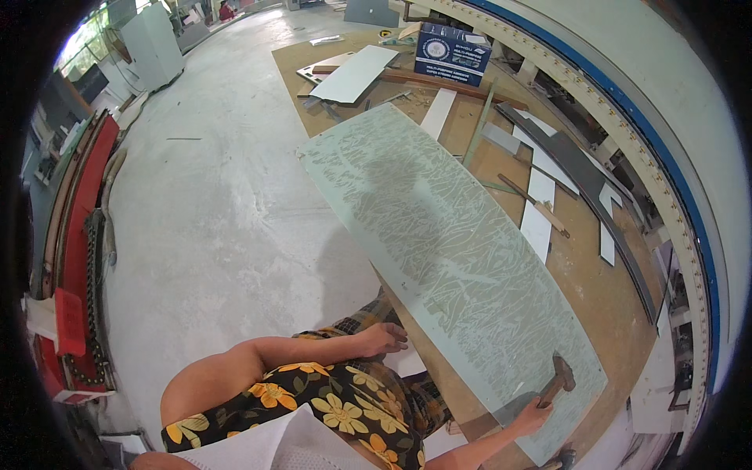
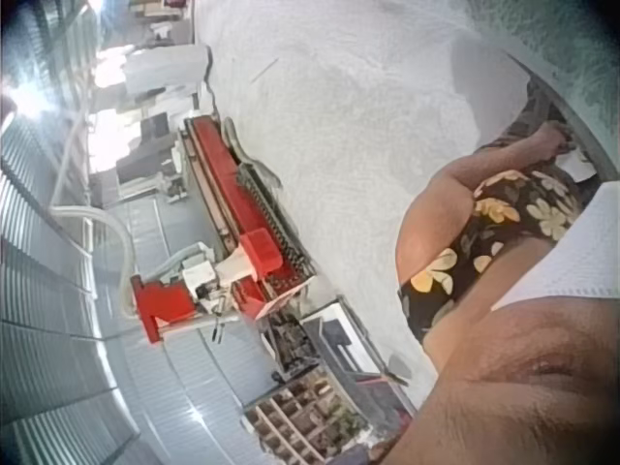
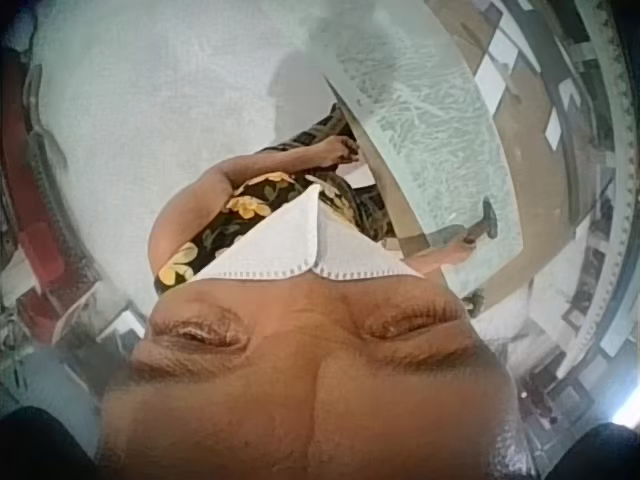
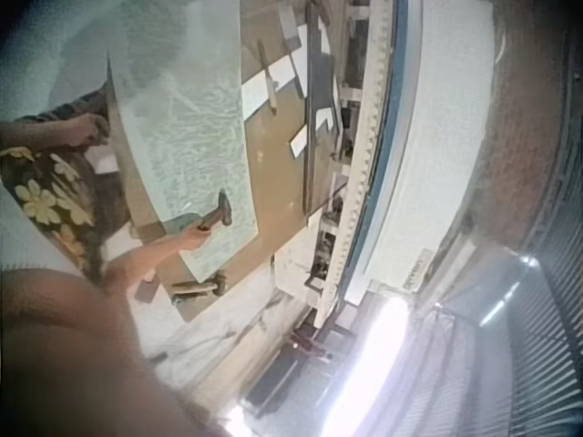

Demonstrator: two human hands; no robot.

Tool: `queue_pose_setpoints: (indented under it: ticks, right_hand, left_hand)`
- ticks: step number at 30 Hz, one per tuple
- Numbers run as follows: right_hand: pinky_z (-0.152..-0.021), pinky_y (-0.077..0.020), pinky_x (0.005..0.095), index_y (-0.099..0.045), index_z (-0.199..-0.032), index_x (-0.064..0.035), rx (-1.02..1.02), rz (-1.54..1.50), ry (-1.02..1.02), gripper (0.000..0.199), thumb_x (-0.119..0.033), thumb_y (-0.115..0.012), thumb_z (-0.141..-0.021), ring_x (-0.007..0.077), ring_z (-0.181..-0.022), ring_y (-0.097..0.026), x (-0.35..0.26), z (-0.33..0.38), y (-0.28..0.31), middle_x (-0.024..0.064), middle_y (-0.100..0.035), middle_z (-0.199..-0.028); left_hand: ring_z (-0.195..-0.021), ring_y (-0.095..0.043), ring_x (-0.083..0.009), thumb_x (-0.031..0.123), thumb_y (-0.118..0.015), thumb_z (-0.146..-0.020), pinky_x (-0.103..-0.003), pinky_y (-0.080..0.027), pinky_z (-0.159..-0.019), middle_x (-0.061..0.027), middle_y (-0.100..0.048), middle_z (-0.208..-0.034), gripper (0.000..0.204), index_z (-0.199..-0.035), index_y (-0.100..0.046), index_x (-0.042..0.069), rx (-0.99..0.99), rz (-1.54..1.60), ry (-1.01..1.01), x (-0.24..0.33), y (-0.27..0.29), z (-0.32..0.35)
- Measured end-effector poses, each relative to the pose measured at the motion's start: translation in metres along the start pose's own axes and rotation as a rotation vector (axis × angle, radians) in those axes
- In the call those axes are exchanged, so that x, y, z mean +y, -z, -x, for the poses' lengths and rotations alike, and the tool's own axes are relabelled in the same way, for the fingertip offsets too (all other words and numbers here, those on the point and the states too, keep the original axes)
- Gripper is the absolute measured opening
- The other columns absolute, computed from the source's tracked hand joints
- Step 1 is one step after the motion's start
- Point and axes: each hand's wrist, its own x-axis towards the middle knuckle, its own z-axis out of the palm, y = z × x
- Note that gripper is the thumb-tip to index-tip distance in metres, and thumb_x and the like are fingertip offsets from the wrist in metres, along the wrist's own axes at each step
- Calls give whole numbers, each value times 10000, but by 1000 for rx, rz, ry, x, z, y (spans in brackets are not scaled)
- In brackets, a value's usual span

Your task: Hammering small nails into a large patterned board on a workbench in a workshop.

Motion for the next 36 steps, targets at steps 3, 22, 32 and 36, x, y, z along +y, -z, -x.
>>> queue_pose_setpoints:
  ticks: [3, 22, 32, 36]
  right_hand:
    - [-911, -510, 433, -528, -1371, -82, 39, -8, 12, 558, -396, -610, -916, 317, -1116, -623, -2, 2, 2, 117, -626, -1270]
    - [-883, -499, 469, -550, -1321, -92, 76, -24, 48, 539, -418, -619, -899, 351, -1084, -618, 10, -1, -7, 131, -637, -1227]
    - [-903, -486, 474, -564, -1305, -60, 88, -49, 57, 557, -412, -633, -878, 374, -1095, -610, -4, 2, -2, 168, -636, -1222]
    - [-894, -493, 478, -573, -1296, -61, 80, -47, 57, 546, -408, -635, -879, 373, -1075, -624, -2, 2, -1, 173, -648, -1200]
  left_hand:
    - [-1005, -657, -232, -108, -494, -823, -339, -547, -847, -92, -594, -1085, 358, -1144, -528, 48, 40, 180, 104, 8, -6, 4]
    - [-780, -645, -163, 46, -626, -910, -294, -524, -660, -51, -657, -885, 166, -1067, -586, 83, 79, 156, 92, 9, -9, 10]
    - [-574, -533, -120, 167, -671, -937, -253, -417, -493, -41, -616, -764, 117, -944, -594, 79, 123, 205, 104, 15, -9, 11]
    - [-521, -494, -117, 180, -664, -944, -258, -364, -453, -27, -605, -733, 119, -916, -597, 86, 79, 186, 85, 9, -7, 10]
